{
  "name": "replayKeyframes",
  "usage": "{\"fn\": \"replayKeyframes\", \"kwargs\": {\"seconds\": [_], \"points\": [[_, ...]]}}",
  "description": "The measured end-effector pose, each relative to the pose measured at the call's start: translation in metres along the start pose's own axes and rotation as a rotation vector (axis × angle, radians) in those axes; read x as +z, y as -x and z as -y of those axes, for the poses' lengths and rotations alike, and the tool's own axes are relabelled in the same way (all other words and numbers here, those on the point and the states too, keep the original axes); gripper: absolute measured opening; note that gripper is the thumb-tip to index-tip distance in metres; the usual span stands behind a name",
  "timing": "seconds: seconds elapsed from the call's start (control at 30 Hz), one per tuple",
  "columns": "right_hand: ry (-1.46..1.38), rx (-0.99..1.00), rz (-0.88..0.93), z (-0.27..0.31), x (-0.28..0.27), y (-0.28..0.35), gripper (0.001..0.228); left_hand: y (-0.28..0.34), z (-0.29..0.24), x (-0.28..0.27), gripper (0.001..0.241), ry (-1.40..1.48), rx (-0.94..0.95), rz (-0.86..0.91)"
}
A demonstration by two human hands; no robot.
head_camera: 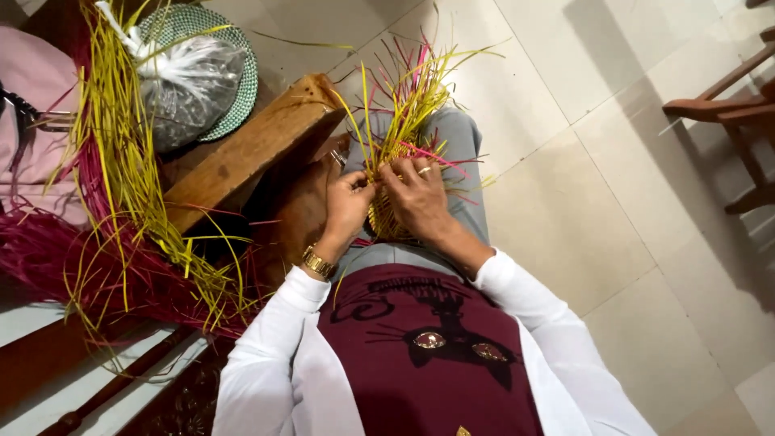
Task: A person is shown from an overhead perspective weaving together thin, colorful strands of material to create a circular base.
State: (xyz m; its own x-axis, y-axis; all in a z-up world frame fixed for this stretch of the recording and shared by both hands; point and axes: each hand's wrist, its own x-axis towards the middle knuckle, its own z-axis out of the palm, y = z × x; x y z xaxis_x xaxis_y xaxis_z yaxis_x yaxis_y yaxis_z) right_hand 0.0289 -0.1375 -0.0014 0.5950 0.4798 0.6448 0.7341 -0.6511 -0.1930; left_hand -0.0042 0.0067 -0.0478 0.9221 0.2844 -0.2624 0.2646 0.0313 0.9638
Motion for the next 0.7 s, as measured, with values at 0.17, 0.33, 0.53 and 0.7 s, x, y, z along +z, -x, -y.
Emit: {"fn": "replayKeyframes", "kwargs": {"seconds": [0.17,0.33,0.53,0.7], "points": [[0.120,-0.022,0.149,-0.003,0.004,0.011,0.006,-0.006,0.002,0.004,0.016,0.253,-0.161,0.019],[-0.145,-0.004,0.289,0.000,0.009,0.026,0.020,-0.003,0.009,0.014,0.011,0.025,-0.136,-0.016],[-0.707,0.260,0.234,-0.003,-0.017,0.026,0.007,0.004,-0.001,0.021,0.026,0.612,-0.489,0.244],[-0.815,0.274,0.152,-0.003,-0.014,0.040,0.014,0.025,-0.048,0.015,0.044,0.668,-0.339,0.440]]}}
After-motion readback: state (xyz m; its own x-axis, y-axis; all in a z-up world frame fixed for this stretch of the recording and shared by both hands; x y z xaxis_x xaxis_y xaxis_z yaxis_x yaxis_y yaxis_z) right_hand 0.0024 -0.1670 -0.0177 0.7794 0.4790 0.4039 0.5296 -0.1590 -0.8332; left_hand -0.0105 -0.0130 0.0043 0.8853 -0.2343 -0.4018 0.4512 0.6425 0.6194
